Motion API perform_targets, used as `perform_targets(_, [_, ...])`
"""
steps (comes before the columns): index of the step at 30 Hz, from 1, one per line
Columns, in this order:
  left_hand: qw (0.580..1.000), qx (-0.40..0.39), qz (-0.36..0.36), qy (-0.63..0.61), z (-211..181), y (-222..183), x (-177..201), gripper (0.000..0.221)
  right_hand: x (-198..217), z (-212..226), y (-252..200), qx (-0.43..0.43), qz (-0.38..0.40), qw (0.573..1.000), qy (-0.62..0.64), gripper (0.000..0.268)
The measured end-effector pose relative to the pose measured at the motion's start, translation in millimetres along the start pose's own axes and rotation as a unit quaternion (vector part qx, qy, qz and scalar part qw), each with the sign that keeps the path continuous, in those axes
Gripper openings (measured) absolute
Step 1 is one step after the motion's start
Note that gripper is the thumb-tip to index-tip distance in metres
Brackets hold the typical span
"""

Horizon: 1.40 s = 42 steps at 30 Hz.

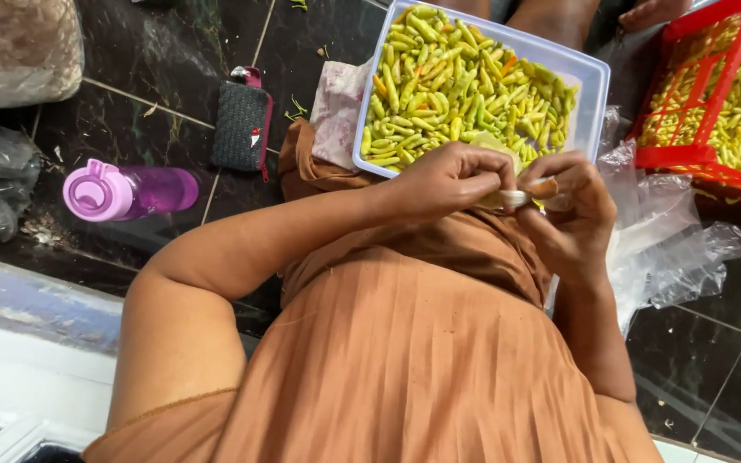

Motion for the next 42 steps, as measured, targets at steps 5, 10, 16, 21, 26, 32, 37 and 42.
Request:
perform_targets(5, [0.986, -0.01, 0.013, 0.164, 12.1, -9.3, 3.5, 0.021, -4.4, 9.9, -12.8, -0.1, 0.013, 0.995, -0.005, 0.041])
perform_targets(10, [0.967, 0.009, 0.066, 0.244, 2.3, -20.5, -12.5, 0.029, -13.1, 32.4, -12.8, -0.071, 0.129, 0.989, -0.029, 0.048])
perform_targets(16, [0.998, -0.002, 0.065, -0.025, 48.1, -26.8, -12.7, 0.028, -34.9, 28.2, -0.2, -0.086, 0.114, 0.983, 0.116, 0.052])
perform_targets(21, [0.986, 0.103, -0.002, -0.128, 74.5, -42.8, 1.0, 0.027, -31.7, 35.8, 2.3, -0.013, 0.031, 0.985, -0.169, 0.049])
perform_targets(26, [0.99, 0.081, -0.035, -0.114, 62.5, -37.0, -5.3, 0.028, -31.7, 61.8, -2.3, 0.006, 0.03, 0.967, -0.255, 0.034])
perform_targets(32, [0.984, 0.095, -0.02, -0.148, 71.8, -37.8, -15.2, 0.025, -31.7, 78.0, -9.5, 0.06, 0.084, 0.951, -0.291, 0.011])
perform_targets(37, [0.984, 0.104, -0.029, -0.14, 76.5, -37.5, -17.8, 0.022, -29.4, 75.4, -20.5, 0.073, 0.05, 0.95, -0.299, 0.018])
perform_targets(42, [0.984, 0.097, -0.02, -0.146, 79.0, -37.6, -18.3, 0.023, -29.2, 76.2, -20.6, 0.02, 0.088, 0.943, -0.321, 0.02])
Point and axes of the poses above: each hand's wrist, its own y-axis towards the middle knuckle, its own x-axis out of the back of the hand, z = x × y, the point moved 7 cm from there along y, towards the middle knuckle, and after that the axes turned 1 degree about z, right-handed, at the moved point
